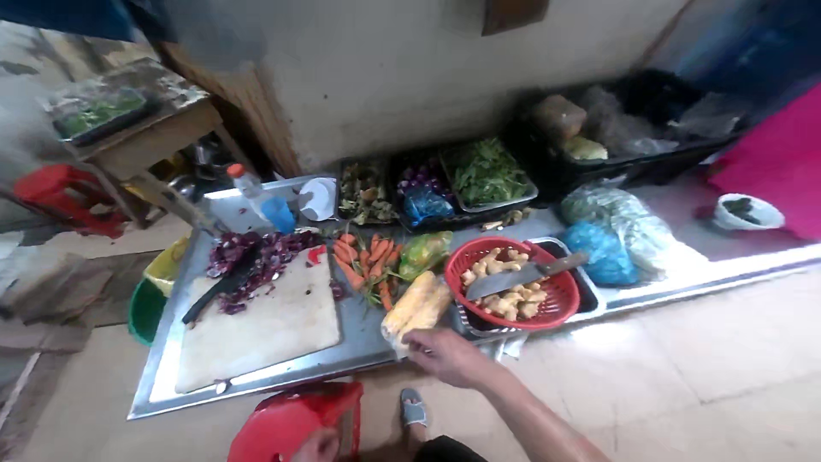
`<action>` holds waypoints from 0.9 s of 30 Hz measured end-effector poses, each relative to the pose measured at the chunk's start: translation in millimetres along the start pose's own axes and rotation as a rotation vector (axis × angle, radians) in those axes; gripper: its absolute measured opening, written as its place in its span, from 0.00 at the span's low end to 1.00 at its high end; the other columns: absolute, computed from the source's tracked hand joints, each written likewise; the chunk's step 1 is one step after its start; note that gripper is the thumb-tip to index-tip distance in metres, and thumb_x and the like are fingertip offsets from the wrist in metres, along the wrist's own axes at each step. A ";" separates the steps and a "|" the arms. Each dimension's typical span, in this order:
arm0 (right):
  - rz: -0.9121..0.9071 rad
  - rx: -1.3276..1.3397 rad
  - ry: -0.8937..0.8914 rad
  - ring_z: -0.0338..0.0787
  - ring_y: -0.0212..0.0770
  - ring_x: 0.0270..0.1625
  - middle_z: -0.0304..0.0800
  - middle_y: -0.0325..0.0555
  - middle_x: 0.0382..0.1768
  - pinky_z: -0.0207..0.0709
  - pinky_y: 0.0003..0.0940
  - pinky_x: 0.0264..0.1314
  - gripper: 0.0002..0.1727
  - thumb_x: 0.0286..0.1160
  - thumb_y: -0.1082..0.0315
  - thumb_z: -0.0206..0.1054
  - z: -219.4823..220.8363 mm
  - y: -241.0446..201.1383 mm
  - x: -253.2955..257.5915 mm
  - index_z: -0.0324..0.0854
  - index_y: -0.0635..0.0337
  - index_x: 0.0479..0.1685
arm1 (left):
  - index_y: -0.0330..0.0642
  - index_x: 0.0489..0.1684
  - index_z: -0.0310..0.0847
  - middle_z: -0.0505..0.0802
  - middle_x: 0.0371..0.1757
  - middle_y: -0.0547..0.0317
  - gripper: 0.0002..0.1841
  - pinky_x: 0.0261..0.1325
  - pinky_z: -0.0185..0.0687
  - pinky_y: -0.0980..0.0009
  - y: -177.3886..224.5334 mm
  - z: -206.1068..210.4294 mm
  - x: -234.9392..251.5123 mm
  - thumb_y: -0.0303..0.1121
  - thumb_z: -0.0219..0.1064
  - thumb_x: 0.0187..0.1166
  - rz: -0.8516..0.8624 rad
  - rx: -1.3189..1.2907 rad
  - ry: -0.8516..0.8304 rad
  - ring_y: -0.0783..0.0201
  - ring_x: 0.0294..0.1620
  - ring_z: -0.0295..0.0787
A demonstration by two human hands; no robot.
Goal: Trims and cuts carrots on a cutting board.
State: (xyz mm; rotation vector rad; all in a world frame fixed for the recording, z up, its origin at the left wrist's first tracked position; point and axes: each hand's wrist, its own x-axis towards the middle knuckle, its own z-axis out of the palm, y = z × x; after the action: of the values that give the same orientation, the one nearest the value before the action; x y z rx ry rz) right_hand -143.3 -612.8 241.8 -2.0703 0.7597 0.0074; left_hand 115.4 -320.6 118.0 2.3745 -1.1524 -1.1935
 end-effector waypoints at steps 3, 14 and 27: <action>0.004 -0.109 0.356 0.94 0.46 0.55 0.94 0.48 0.55 0.87 0.53 0.64 0.16 0.88 0.65 0.60 -78.7 11.9 -32.2 0.86 0.53 0.67 | 0.43 0.68 0.85 0.92 0.62 0.48 0.19 0.73 0.82 0.47 63.1 -51.2 63.3 0.43 0.63 0.86 0.133 0.116 0.125 0.52 0.64 0.90; 0.491 -0.634 0.465 0.74 0.69 0.80 0.82 0.66 0.71 0.62 0.72 0.82 0.31 0.63 0.77 0.78 -151.8 177.3 -63.4 0.81 0.60 0.72 | 0.39 0.84 0.71 0.62 0.93 0.54 0.32 0.82 0.67 0.39 213.9 -90.5 224.8 0.27 0.69 0.76 0.227 0.738 0.136 0.47 0.94 0.51; 0.552 -0.435 0.554 0.90 0.72 0.54 0.92 0.67 0.49 0.78 0.78 0.56 0.15 0.74 0.66 0.69 -185.8 168.8 -114.3 0.86 0.60 0.57 | 0.63 0.75 0.81 0.73 0.86 0.54 0.28 0.83 0.48 0.25 211.3 -104.3 273.3 0.28 0.71 0.73 0.382 0.787 0.044 0.43 0.91 0.56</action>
State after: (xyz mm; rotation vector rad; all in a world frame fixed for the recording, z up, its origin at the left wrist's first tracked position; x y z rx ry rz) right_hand -374.1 -763.2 257.0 -2.2129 1.7862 -0.1054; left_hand 176.9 -675.6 139.1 2.4417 -2.2452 -0.6103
